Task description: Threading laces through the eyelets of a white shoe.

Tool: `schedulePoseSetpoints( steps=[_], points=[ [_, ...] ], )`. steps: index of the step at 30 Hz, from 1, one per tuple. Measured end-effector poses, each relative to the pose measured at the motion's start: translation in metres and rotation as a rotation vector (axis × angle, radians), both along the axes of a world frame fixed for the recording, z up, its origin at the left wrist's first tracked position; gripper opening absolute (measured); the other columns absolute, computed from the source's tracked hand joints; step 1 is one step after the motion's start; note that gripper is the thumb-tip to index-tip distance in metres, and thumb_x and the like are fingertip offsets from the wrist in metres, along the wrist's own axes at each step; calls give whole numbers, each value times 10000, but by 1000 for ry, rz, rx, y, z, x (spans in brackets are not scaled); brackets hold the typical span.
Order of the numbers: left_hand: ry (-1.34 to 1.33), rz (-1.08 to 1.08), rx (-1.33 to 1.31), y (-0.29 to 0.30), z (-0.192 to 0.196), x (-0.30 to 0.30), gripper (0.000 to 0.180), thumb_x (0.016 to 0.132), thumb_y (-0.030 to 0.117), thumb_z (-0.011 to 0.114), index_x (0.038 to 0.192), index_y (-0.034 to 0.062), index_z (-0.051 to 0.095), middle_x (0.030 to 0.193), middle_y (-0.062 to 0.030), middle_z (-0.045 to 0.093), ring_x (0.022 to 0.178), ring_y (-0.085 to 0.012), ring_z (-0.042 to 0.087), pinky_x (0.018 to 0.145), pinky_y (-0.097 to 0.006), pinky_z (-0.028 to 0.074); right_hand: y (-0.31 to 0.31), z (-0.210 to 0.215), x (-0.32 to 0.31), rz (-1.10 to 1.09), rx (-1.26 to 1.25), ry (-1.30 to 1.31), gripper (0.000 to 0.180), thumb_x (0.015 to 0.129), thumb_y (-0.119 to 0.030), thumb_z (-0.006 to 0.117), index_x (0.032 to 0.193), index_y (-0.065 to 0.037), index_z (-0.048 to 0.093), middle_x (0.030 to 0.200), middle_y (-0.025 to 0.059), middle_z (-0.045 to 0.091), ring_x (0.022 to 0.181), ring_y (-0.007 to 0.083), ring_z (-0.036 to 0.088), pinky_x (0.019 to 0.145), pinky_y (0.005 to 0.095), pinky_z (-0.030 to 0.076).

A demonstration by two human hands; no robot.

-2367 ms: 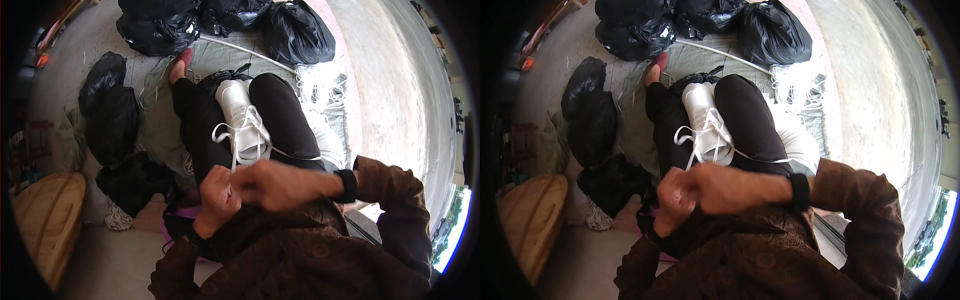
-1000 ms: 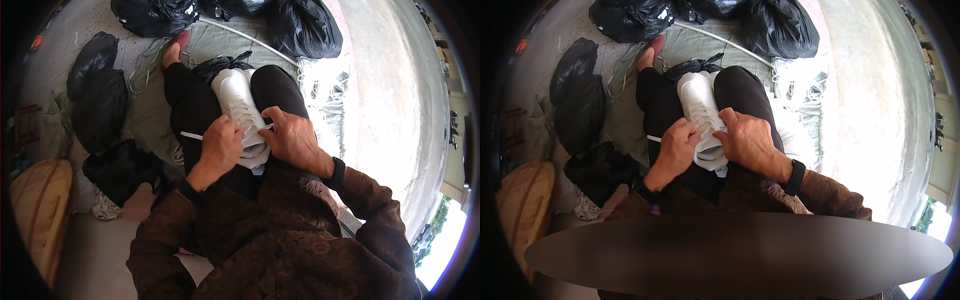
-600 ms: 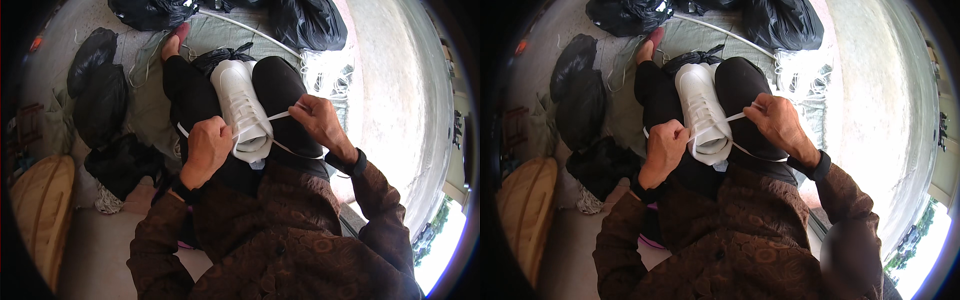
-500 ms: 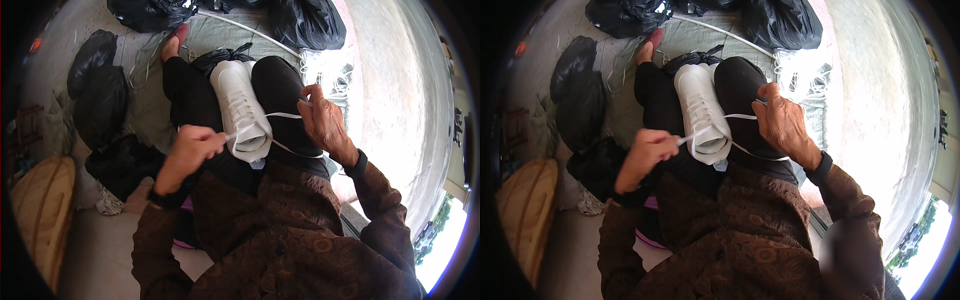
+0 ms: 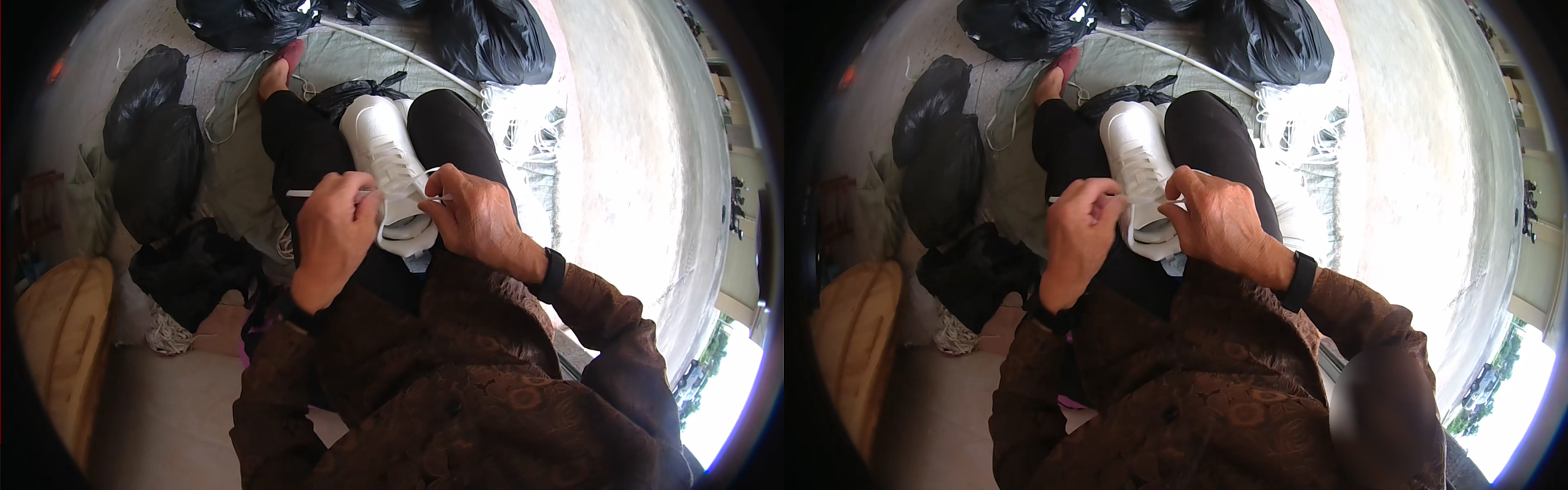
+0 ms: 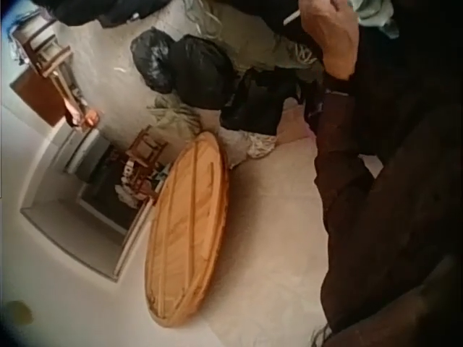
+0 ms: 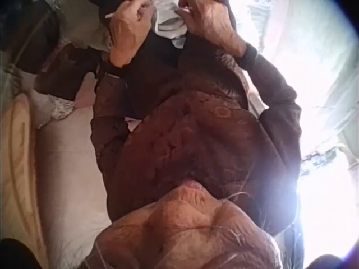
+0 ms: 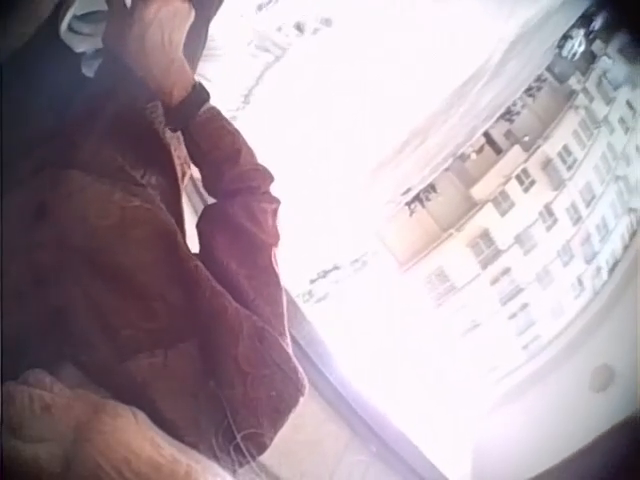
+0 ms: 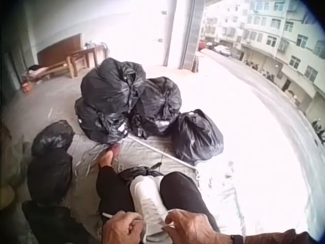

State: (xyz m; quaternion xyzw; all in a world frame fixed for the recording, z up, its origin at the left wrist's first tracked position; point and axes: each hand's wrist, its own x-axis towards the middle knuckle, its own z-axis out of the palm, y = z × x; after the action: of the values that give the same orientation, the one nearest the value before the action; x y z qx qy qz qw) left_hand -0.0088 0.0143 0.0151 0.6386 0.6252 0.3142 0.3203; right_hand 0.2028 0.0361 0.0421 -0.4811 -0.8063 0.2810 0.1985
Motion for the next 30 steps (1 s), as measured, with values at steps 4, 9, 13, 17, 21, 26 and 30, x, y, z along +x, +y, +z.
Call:
schedulePoseSetpoints(
  steps=[4, 9, 13, 17, 21, 26, 30],
  points=[
    [250, -135, 69, 14, -10, 18, 121, 799, 118, 715, 856, 28, 659, 849, -146, 621, 813, -309, 637, 644, -415, 512, -4, 0, 4, -64, -18, -28, 277, 835, -115, 746, 1033, -48, 563, 727, 120, 644, 638, 273, 681, 552, 371, 514],
    [268, -150, 34, 12, -29, 24, 62, 813, 90, 694, 828, 46, 654, 799, -109, 616, 703, -270, 611, 619, -395, 486, 5, -3, 6, -91, -31, -94, 324, 827, -122, 738, 1084, -46, 554, 727, 131, 646, 673, 307, 675, 573, 402, 511],
    [-546, 51, -928, 31, -15, 5, 126, 854, 131, 675, 796, 25, 638, 790, -102, 610, 639, -174, 561, 580, -336, 452, 9, -17, 23, 13, 26, -110, 125, 847, -90, 714, 913, -19, 636, 701, 151, 647, 641, 314, 662, 571, 382, 500],
    [298, -71, -17, 5, -22, 9, 216, 895, 248, 653, 916, 34, 669, 981, -123, 630, 761, -233, 583, 702, -396, 478, 33, -11, 45, -189, -110, 82, 153, 833, -98, 699, 760, -5, 602, 796, 169, 661, 726, 374, 668, 602, 433, 518],
    [623, -147, 396, 5, 1, 11, 256, 828, 248, 725, 784, 32, 593, 907, -99, 589, 900, -279, 565, 922, -461, 387, 43, -19, 51, -268, -6, -29, 103, 890, -61, 627, 917, -2, 548, 786, 210, 651, 703, 406, 660, 602, 469, 505],
    [-474, -127, -650, -17, 40, -35, 262, 925, 164, 618, 695, 42, 579, 580, -18, 486, 519, -173, 496, 513, -311, 411, 7, 1, 38, -163, -158, 81, 79, 899, 4, 572, 947, -2, 510, 809, 206, 642, 733, 429, 645, 627, 484, 498],
    [-946, 109, -140, -12, 67, -120, 370, 1036, 204, 449, 694, 66, 436, 748, -83, 492, 769, -166, 537, 794, -350, 464, 0, -15, 14, -112, -84, 169, 50, 841, 20, 613, 888, 6, 602, 903, 205, 646, 809, 398, 640, 694, 439, 508]
  ],
)
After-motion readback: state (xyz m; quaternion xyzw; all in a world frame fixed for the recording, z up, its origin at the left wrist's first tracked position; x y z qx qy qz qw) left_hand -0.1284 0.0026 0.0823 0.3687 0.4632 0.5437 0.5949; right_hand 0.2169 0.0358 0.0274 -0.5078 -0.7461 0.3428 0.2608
